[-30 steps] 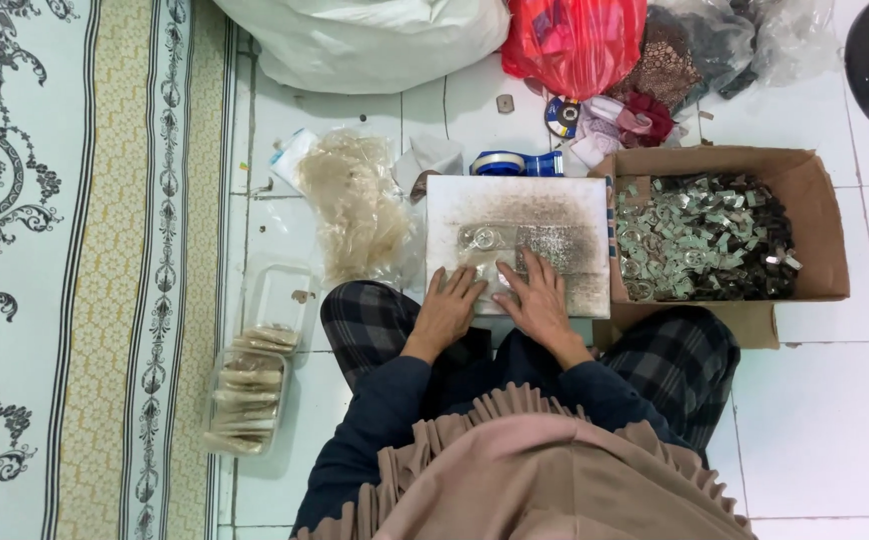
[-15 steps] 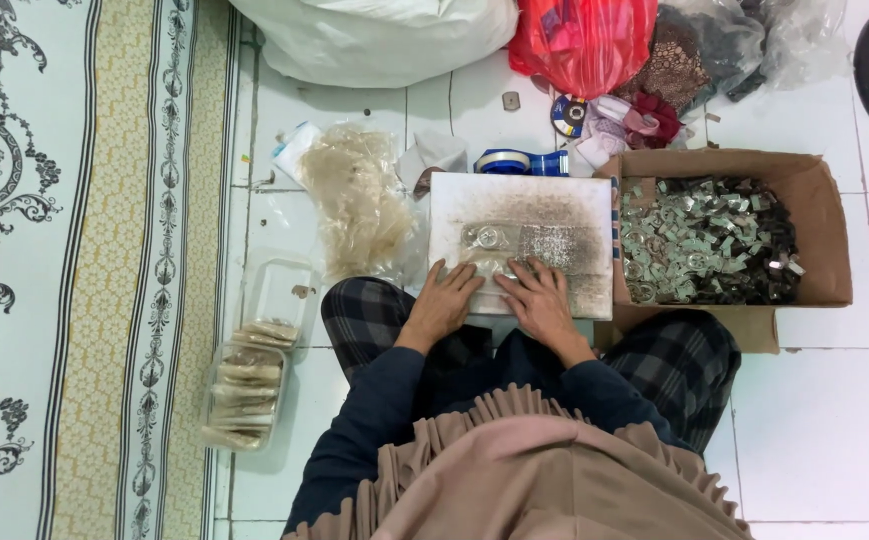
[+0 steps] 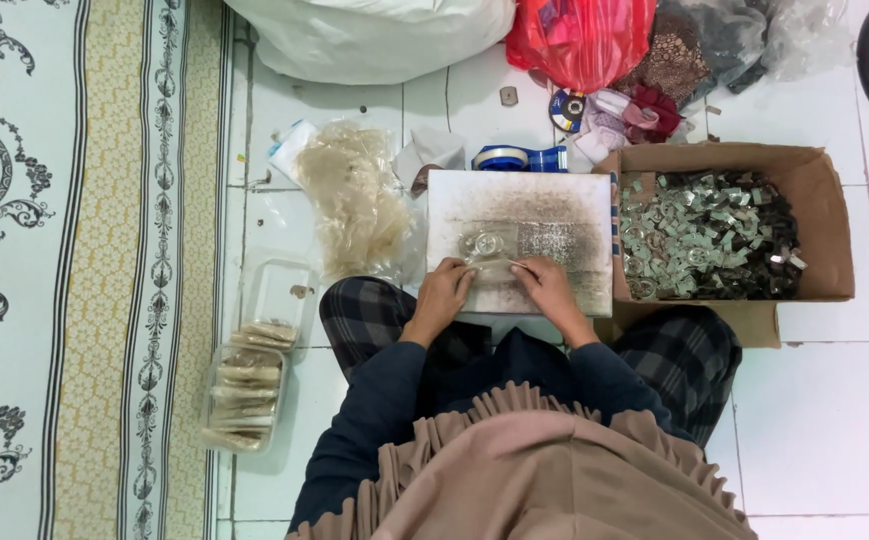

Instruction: Sorting and arranging small metal components from a bulk box into specific patterns on a template and into small bags.

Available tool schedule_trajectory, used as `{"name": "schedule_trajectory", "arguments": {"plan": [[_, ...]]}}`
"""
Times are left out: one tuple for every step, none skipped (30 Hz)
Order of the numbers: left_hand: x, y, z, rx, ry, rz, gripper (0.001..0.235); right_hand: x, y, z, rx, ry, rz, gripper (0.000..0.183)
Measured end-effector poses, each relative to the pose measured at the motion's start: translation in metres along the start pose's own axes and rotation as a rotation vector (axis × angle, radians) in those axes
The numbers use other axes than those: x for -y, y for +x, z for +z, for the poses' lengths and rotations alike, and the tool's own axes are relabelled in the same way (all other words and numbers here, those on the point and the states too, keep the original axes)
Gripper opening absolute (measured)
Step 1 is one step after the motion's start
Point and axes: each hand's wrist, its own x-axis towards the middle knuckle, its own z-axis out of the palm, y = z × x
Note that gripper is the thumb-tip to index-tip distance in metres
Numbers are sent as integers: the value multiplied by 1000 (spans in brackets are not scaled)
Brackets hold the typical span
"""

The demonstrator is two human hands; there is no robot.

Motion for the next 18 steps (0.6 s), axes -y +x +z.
{"name": "schedule_trajectory", "arguments": {"plan": [[1,3,3,1,1,1,32,3,2,0,-1,0,1,9],[2,5,6,-14,15,-47,32,7,5,-1,0,-23,41,10],[3,6,9,-32,29,-98,32,11,7,0,6,-45,79,12],[0,7,7,-33,29,-101,32,8,7,6,8,-45,78,12],[-4,7,6,-62,23,-108,23,4,8,11,-22,-16,140,17],[-7,8,4,-90,18,-115,27,1,9,17,-52,13,202,30],[-11,7,4,-91,18,-115,27,6,9,15,-52,13,201,30],[-15,7,5,-101,61,-98,33,12,10,13,-58,-30,201,34],[-19,5,6,-107,104,-81,40,17,8,11,-64,-73,205,38],[-18,4,9,-104,103,-80,40,21,7,10,-64,-73,209,38],[-16,4,12,-119,171,25,38,25,7,9,-71,-130,150,36],[-15,4,15,-134,240,130,36,30,7,8,-78,-186,91,35],[-15,6,16,-135,240,128,36,29,5,10,-76,-185,90,35],[-15,8,17,-253,485,291,25,29,4,12,-120,-248,-26,18],[-15,10,19,-371,730,456,15,29,2,14,-165,-309,-141,4],[-12,9,20,-369,730,455,15,19,2,19,-165,-308,-140,4],[-9,9,21,-337,755,505,13,9,1,24,-155,-370,-151,4],[-6,8,22,-304,779,554,13,-1,1,29,-145,-432,-161,8]]}}
